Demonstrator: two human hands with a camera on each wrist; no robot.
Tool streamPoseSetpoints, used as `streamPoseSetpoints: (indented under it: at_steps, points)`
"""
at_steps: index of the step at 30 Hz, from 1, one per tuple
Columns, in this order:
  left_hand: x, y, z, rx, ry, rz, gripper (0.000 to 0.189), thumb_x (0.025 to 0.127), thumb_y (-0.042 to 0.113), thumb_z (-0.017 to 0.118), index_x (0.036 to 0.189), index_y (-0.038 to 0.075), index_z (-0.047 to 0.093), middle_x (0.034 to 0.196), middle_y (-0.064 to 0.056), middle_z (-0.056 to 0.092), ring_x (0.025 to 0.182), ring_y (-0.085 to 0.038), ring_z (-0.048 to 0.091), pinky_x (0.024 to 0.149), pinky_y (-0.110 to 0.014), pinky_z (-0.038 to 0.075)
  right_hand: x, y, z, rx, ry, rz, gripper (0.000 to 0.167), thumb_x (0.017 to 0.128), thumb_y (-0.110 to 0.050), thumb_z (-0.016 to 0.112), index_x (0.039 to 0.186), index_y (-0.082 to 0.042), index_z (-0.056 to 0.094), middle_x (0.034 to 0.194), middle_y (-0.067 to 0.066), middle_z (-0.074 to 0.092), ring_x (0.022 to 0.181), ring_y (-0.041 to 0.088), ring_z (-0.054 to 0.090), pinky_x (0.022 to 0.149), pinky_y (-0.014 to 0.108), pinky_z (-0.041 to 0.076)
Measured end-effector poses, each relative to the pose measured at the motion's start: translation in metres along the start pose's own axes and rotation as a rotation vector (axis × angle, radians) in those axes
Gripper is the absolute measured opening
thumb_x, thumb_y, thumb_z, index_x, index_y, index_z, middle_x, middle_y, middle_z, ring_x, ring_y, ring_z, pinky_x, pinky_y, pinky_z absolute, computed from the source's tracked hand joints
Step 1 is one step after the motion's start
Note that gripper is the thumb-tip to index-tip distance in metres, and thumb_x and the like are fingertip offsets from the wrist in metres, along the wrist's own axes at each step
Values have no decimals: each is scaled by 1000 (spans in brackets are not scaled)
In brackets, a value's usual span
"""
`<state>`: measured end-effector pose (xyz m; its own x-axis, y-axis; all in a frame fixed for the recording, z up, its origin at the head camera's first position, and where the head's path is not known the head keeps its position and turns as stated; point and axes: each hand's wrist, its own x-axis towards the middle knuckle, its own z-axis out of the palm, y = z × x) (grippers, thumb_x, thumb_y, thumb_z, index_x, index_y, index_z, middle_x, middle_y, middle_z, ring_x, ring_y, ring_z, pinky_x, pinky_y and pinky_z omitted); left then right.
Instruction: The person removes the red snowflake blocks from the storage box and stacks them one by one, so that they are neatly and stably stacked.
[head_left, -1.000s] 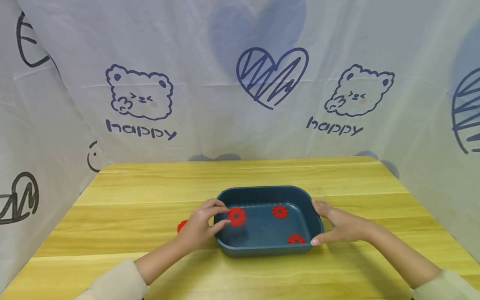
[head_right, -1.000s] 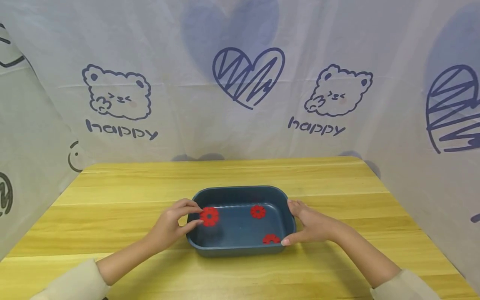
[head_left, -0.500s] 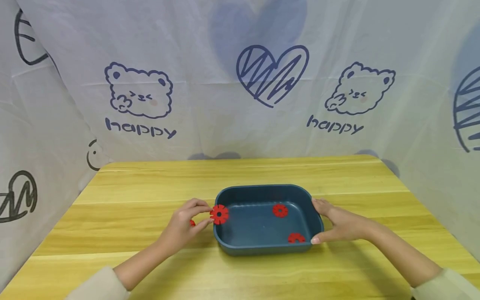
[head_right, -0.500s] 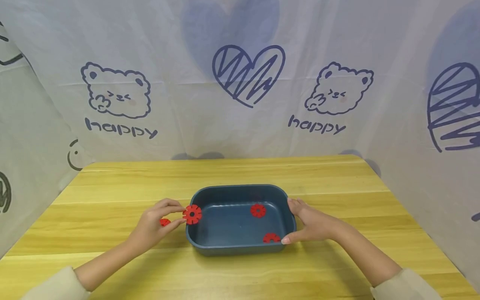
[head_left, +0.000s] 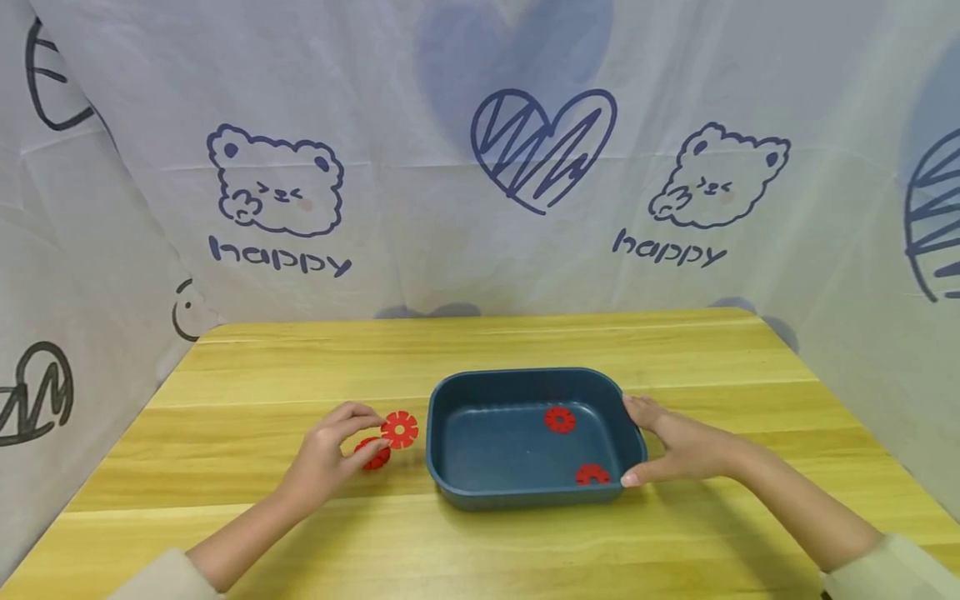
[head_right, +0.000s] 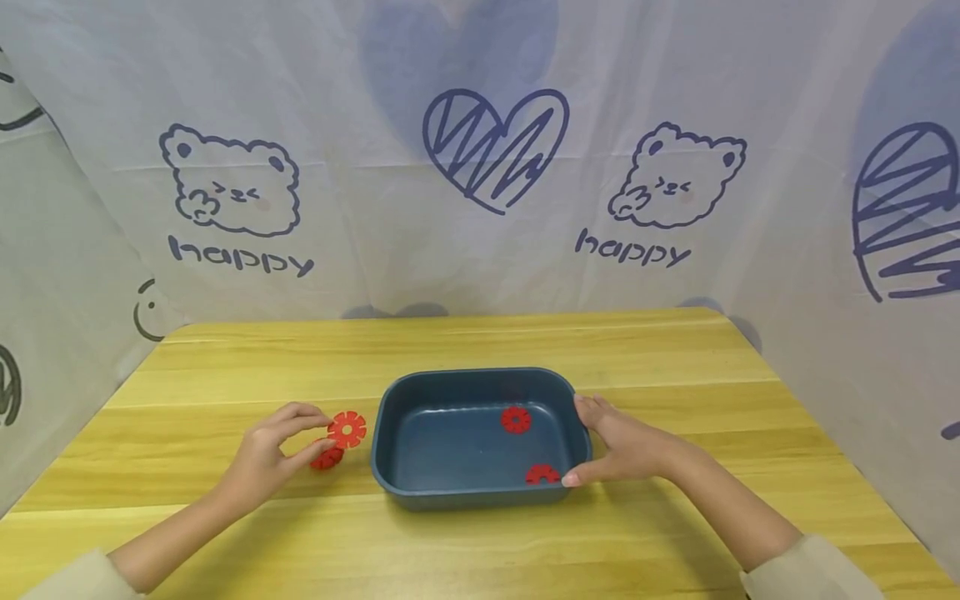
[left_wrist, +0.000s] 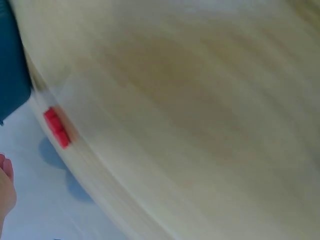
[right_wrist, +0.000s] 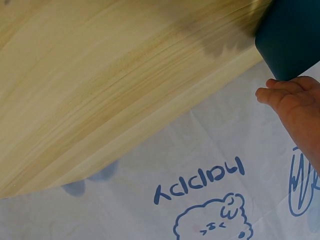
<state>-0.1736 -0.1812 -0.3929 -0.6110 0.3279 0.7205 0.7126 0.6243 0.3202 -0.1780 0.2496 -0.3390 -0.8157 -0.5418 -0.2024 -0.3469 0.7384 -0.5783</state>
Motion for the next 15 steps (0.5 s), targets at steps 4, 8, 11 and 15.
streamPoseSetpoints:
  at_steps: [4,8,11,15]
  points:
    - [-7,-7,-4,28,4,-18,30,59,-5,82,86,-3,70,87,-6,64,77,-17,62,71,-12,50,0,0,0,1,2,-3,108,76,-42,73,142,15,10,149,34,5,135,55,1,105,68,11]
    - [-13,-13,-7,49,5,-40,29,59,-6,81,85,-3,70,86,-7,65,78,-19,63,72,-10,50,0,0,0,-3,1,-1,108,76,-43,73,142,15,9,149,34,6,135,54,1,105,68,12]
    - [-17,-16,-8,61,-7,-65,28,60,-6,81,85,-3,70,87,-7,65,78,-20,63,70,-14,52,0,-1,0,-7,1,1,108,76,-43,73,142,15,10,149,34,6,135,54,2,105,68,12]
    - [-21,-19,-9,71,-34,-100,26,61,-5,80,85,-3,70,87,-7,65,79,-20,64,68,-24,56,0,-1,1,-9,1,2,108,76,-44,73,142,15,11,149,33,6,135,54,2,106,68,12]
